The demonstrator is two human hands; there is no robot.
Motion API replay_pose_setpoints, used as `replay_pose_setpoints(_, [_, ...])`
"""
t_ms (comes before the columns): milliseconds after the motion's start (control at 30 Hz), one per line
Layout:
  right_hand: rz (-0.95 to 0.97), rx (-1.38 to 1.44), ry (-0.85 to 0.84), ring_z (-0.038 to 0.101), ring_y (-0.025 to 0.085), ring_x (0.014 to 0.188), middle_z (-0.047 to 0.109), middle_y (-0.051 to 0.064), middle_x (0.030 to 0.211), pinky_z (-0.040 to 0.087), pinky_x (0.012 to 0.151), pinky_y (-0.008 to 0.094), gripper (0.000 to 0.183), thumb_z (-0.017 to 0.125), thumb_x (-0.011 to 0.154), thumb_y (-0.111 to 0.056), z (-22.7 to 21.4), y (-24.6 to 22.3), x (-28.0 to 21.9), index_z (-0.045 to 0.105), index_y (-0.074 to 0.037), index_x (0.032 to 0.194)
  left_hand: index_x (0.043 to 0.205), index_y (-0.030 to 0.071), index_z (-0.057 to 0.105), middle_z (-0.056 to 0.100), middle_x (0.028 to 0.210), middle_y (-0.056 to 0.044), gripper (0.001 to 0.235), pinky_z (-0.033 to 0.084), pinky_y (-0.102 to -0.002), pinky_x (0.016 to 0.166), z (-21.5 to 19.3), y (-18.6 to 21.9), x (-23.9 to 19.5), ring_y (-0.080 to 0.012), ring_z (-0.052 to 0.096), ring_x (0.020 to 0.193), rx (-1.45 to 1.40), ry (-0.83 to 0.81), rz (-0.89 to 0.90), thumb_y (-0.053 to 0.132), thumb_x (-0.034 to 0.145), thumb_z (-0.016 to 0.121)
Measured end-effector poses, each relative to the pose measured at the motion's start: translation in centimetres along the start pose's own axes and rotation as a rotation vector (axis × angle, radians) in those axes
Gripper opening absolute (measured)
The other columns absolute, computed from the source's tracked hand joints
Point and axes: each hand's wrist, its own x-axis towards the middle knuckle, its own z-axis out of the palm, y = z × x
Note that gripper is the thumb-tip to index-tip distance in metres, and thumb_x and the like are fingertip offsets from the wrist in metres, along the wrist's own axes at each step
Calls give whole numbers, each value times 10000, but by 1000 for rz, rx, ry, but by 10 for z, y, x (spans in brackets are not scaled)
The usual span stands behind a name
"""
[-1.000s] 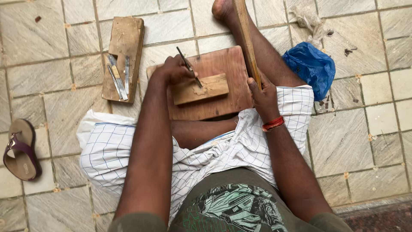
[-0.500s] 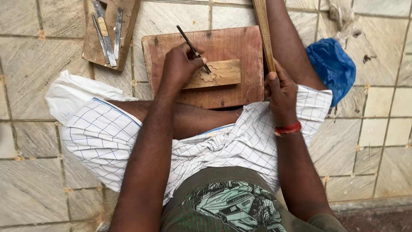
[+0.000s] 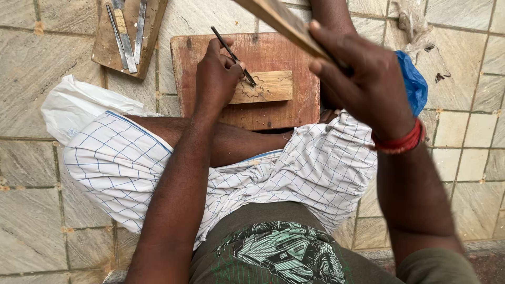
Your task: The person sits on the floor and carves a floral design into a small rectangular block of wood. They use a chisel held in the left hand and a wooden mallet in the right hand to strike the chisel, removing wood chips to shape the pattern.
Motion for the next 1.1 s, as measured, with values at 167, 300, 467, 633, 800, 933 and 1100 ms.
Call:
replay_pose_setpoints(167, [-181,-88,-1,629,112,723,710,76,967,509,650,273,362,697,1154,-258,-1,-24,46,650,-73,1460,1185,29,571,757,795,-65,313,622,-296,624,5,-3,0,-164,784,725,85,33,70,51,918,734])
replay_pose_setpoints(300, [-36,-239,-234,623,238,563,688,198,982,493,465,355,336,775,989,-248,-11,-39,66,736,-85,1279,1163,29,581,740,840,-72,279,657,-270,578,7,-2,8,-165,779,712,39,12,-15,42,917,711])
replay_pose_setpoints(467, [-147,-38,-99,700,209,811,712,104,968,556,707,340,158,716,1167,-180,-13,-37,80,687,-57,1261,1161,37,584,766,817,-85,292,646,-269,574,0,1,8,-139,786,697,-26,-49,-44,96,918,735])
replay_pose_setpoints(633, [-109,-149,-266,643,264,617,678,195,887,518,530,391,344,724,986,-208,-16,-35,79,720,-9,1266,1168,61,605,772,778,-60,298,611,-298,596,-2,8,12,-125,777,663,48,-88,-27,124,920,757])
replay_pose_setpoints(800, [0,-22,-135,608,186,675,651,101,821,512,601,360,230,642,1208,-221,-15,-31,78,709,-7,1255,1171,83,621,761,755,-35,298,582,-303,577,-2,8,17,-99,757,651,121,-116,-6,153,922,770])
replay_pose_setpoints(933, [132,-273,-433,520,176,449,609,104,637,462,406,328,457,580,1102,-276,-13,-21,74,585,37,1435,1159,112,643,762,755,-7,265,586,-296,565,-2,14,23,-84,742,627,118,-173,-76,159,922,753])
replay_pose_setpoints(1100, [89,22,-163,550,97,588,643,65,783,452,501,283,294,602,1221,-248,-19,-9,59,667,-33,1411,1173,124,642,759,749,-31,290,564,-291,556,-2,14,24,-82,733,618,116,-208,-87,156,908,758])
